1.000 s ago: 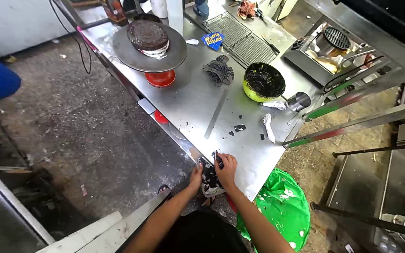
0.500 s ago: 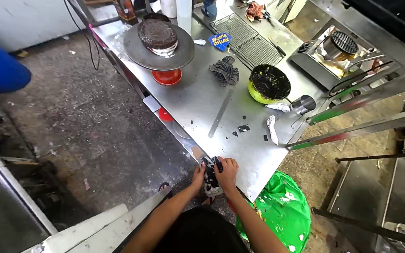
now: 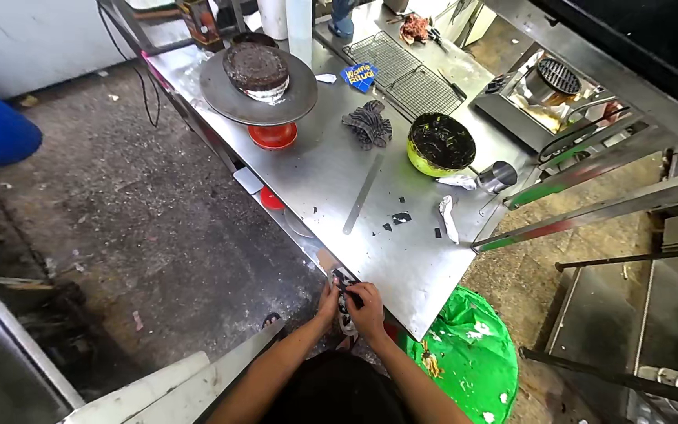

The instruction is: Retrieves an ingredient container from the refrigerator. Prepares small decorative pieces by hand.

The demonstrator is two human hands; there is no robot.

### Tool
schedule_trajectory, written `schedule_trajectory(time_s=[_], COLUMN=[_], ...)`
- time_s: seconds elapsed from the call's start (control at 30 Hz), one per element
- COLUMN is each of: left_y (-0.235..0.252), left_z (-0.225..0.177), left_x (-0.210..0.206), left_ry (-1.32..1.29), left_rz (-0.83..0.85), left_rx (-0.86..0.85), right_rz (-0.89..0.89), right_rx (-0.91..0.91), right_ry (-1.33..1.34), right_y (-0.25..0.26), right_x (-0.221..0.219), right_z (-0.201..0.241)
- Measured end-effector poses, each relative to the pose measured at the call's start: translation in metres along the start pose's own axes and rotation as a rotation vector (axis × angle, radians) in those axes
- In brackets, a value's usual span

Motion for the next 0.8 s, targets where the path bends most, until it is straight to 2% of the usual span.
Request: schedule_trajectory(time_s=[0.1,0.2,0.27,0.33,0.4,0.47,0.53,0.6,0.7,0.8], left_y=[-0.003,-0.003,-0.003,-0.002,-0.002,-0.001,0.005,0.012,0.014,0.007], left_z=[0.0,0.0,0.001,-0.001,-0.007,-0.013,-0.016,-0.02,-0.036,-0.054], left_x=[0.001,0.003,0.005,0.006,0.008,0.011,0.014,0.016,0.022,0.031], left_ry=[0.012,0.046,0.066,0.104,0.166,0.24,0.299,0.394,0.621,0.821], left_rz=[-0.019,-0.019,-0.024,-0.012,0.001,0.029,0.087,0.18,0.336,0.463], left_rx=[0.019,0.014,0.009,0.011,0.011,0.031,0.048,0.068,0.124,0.159], right_rz=[-0.033,0.015,0.119,0.232,0.265,0.255,0.294,0.428,0.601,0.627], right_rx=[-0.146,-0.488,-0.648,-0.701,-0.642,-0.479,-0.286,-0.146,-0.086,-0.168], right_ry=[0.104,0.123,0.006,-0.229,-0.46,-0.545,-0.558,-0.569,-0.642,-0.662], right_y=[0.029,0.069,0.087,0.101,0.124,0.157,0.195,0.222,0.236,0.232], right_x=[0.024,0.059,0.081,0.105,0.124,0.126,0.113,0.089,0.068,0.07], right_z=[-0.017,-0.069,-0.106,-0.121,-0.124,-0.12,-0.118,-0.126,-0.13,-0.131])
Point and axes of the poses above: each hand's wrist, its own y-axis towards the middle knuckle, its own x-axis out of the back of the hand, z = x × y, the point moved 9 cm from there along y, towards the middle knuckle
